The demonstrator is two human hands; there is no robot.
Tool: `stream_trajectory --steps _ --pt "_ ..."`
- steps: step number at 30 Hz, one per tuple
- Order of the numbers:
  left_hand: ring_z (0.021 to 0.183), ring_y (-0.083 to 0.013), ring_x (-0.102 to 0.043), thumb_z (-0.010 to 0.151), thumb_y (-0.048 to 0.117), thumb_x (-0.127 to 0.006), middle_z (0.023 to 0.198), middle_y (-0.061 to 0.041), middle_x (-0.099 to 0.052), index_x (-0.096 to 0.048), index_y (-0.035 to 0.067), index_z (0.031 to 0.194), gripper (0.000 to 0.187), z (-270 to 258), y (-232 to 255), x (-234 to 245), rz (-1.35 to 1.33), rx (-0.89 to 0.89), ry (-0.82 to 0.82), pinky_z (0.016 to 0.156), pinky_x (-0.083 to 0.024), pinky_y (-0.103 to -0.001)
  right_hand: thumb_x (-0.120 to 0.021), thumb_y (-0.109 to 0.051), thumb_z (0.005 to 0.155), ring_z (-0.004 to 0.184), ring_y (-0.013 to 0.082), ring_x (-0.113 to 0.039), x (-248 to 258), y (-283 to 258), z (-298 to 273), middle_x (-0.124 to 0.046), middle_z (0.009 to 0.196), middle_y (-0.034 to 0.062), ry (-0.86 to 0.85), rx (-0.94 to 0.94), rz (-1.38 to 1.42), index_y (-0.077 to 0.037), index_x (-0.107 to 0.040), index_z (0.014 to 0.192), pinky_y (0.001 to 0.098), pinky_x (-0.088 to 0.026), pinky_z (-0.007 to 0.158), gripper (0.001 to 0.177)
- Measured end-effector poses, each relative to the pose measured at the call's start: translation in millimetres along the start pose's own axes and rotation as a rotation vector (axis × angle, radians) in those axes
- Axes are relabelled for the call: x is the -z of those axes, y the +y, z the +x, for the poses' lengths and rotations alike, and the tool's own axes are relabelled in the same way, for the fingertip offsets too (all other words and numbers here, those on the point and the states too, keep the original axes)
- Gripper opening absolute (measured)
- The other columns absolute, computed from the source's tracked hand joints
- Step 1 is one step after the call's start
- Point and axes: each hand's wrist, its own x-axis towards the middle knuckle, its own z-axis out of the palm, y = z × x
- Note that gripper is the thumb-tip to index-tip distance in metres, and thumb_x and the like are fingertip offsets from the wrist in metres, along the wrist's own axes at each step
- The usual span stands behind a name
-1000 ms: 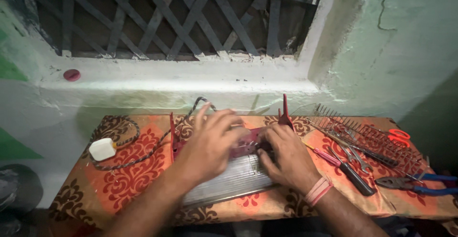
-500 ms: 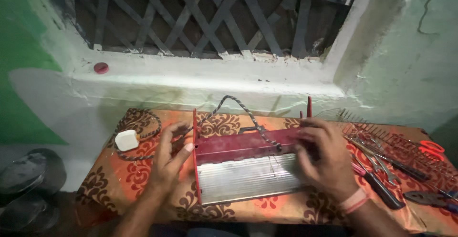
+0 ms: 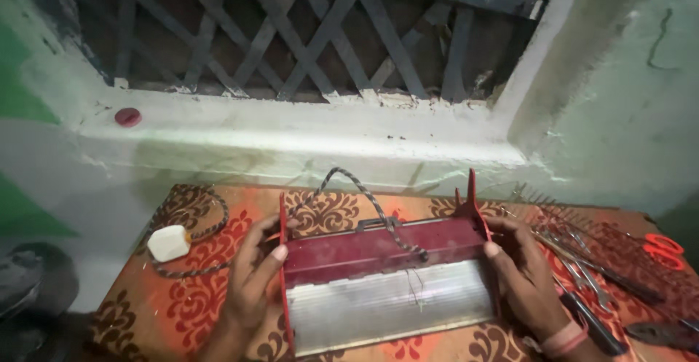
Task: The person assembles a small red and silver electronic device on a patterned table. They attach a metal wire mesh cover over the internal components and use a pink screwdriver to secure it in place. The device remains on the table throughout the process.
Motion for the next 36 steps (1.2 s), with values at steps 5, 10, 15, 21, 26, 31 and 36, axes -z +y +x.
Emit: stream_trajectory --steps 5,10,15,21,26,31,36 --pt "0.122 -0.0267 -0.063 0.094 0.014 -0.056 0.131 -0.02 -0.067 -0.051 -0.006 0.142 0.052 2 -3 1 -0.028 0.025 0.016 0.106 -0.047 -0.039 -0.06 -0.01 0.094 0.116 0.0179 -0.062 4 9 0 -0.066 0.123 0.0104 -0.021 -0.006 0.028 0.001 -0.055 0.134 0.032 -0.047 0.1 0.042" --pt "0.12 -0.0268 -0.064 0.092 0.016 -0.057 0.131 -0.021 -0.067 -0.05 -0.006 0.142 0.055 2 -2 0 -0.097 0.075 0.018 0.104 -0.048 -0.04 -0.064 -0.007 0.092 0.119 0.0178 -0.059 3 8 0 -0.063 0.125 0.0111 -0.041 0.06 -0.054 0.002 -0.054 0.135 0.032 -0.044 0.102 0.045" --pt "0.119 -0.0277 -0.066 0.094 0.017 -0.057 0.129 -0.023 -0.068 -0.05 -0.007 0.144 0.056 1 4 -1 -0.079 0.063 -0.016 0.105 -0.049 -0.04 -0.065 -0.006 0.089 0.114 0.0186 -0.063 3 5 0 -0.065 0.122 0.0116 -0.052 -0.029 -0.035 0.0 -0.052 0.136 0.033 -0.049 0.097 0.049" --pt "0.121 -0.0278 -0.063 0.09 0.018 -0.061 0.134 -0.021 -0.065 -0.047 -0.007 0.146 0.062 0 8 -2 -0.071 0.053 -0.015 0.105 -0.047 -0.04 -0.068 -0.007 0.088 0.111 0.0172 -0.063 0 1 -1 -0.067 0.12 0.0118 -0.022 -0.009 -0.078 0.001 -0.054 0.133 0.0317 -0.05 0.094 0.048" --pt "0.121 -0.0263 -0.063 0.09 0.02 -0.06 0.134 -0.019 -0.064 -0.048 -0.006 0.146 0.063 0 10 -2 -0.027 0.041 -0.019 0.105 -0.046 -0.039 -0.067 -0.008 0.089 0.109 0.0162 -0.064 0 -3 -3 -0.068 0.118 0.011 -0.015 -0.032 -0.075 0.001 -0.054 0.132 0.0307 -0.052 0.092 0.046" --pt "0.118 -0.0257 -0.063 0.09 0.019 -0.061 0.132 -0.019 -0.065 -0.05 -0.006 0.145 0.061 -1 9 -3 -0.047 0.071 0.008 0.102 -0.047 -0.038 -0.069 -0.009 0.089 0.109 0.0156 -0.065 1 -3 -3 -0.069 0.117 0.0103 -0.002 0.023 -0.134 0.001 -0.056 0.132 0.0301 -0.051 0.094 0.046" --pt "0.118 -0.0253 -0.064 0.092 0.017 -0.06 0.132 -0.018 -0.065 -0.049 -0.005 0.144 0.058 0 8 -2 -0.053 0.034 -0.024 0.102 -0.05 -0.039 -0.068 -0.009 0.089 0.11 0.0146 -0.064 0 1 -4 -0.068 0.119 0.0088 0.004 -0.024 -0.075 0.0 -0.055 0.133 0.0297 -0.051 0.094 0.047"
